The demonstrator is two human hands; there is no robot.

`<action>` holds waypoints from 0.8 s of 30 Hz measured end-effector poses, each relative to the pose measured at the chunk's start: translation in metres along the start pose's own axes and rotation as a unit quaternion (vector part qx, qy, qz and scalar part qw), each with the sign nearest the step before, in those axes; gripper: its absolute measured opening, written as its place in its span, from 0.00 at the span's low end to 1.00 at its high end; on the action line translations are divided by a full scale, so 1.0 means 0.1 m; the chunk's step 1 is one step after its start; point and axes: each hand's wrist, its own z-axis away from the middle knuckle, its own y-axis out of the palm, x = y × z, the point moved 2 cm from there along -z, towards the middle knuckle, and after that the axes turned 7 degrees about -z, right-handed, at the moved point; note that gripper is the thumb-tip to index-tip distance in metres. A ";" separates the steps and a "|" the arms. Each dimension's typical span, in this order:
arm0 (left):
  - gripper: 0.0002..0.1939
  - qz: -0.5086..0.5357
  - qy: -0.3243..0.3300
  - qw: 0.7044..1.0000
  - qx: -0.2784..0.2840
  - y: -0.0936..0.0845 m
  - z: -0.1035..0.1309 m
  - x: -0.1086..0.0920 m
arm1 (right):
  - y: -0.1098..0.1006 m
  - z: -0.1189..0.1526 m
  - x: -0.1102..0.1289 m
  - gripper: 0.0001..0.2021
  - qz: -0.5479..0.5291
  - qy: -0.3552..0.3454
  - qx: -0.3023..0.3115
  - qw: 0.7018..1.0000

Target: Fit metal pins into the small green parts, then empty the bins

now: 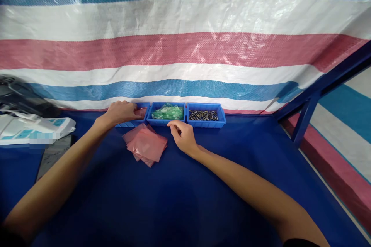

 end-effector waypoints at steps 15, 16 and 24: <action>0.32 -0.013 -0.001 1.000 -0.022 -0.04 -0.03 -0.13 | -0.01 0.01 -0.01 0.10 -0.004 0.000 0.000 1.000; 0.30 -0.018 0.001 0.999 -0.028 -0.04 -0.03 -0.13 | -0.01 0.00 -0.01 0.10 -0.004 0.000 0.000 1.000; 0.19 -0.031 -0.008 0.997 -0.072 -0.13 0.08 -0.02 | -0.03 0.06 0.12 0.11 -0.001 -0.061 -0.040 0.997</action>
